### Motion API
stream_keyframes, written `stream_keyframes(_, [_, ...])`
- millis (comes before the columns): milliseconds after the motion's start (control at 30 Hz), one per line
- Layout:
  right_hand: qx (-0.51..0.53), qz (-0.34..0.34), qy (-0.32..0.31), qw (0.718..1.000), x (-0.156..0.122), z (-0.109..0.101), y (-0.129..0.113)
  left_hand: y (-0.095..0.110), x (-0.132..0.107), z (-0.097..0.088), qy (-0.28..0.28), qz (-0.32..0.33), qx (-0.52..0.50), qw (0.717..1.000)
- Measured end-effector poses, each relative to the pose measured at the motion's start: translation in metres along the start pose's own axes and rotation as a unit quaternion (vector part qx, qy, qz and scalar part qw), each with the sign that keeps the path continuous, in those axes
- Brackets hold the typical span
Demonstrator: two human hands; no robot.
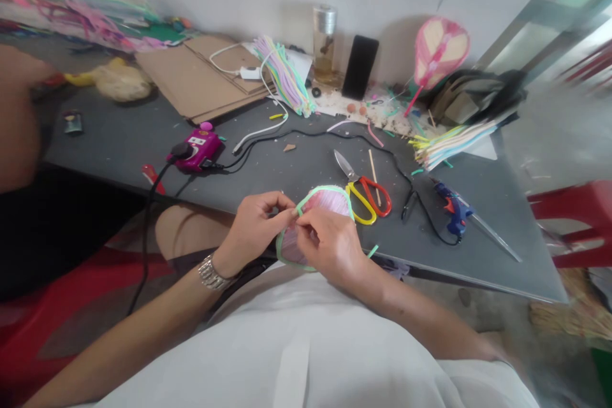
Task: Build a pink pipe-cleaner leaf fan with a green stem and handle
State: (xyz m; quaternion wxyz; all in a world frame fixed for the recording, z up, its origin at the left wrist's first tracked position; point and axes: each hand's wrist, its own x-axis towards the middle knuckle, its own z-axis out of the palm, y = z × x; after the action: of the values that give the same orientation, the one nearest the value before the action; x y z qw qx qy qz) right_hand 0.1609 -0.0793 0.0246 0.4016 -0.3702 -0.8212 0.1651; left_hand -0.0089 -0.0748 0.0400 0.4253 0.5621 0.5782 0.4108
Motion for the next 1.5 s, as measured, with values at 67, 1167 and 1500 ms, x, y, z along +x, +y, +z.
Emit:
stream_keyframes(67, [0.007,0.054,-0.004,0.999,-0.001,0.001,-0.003,0.000,0.000,0.000,-0.001,-0.003,-0.001,1.000])
stream_keyframes(1167, [0.105,0.135,0.006,0.985,0.017,0.010,-0.002,-0.031,-0.001,0.020,0.132,-0.056,-0.222,0.964])
stream_keyframes(1500, [0.111,0.244,-0.047,0.962,0.006,0.019,0.003,-0.035,-0.004,0.009,0.062,-0.057,-0.136,0.987])
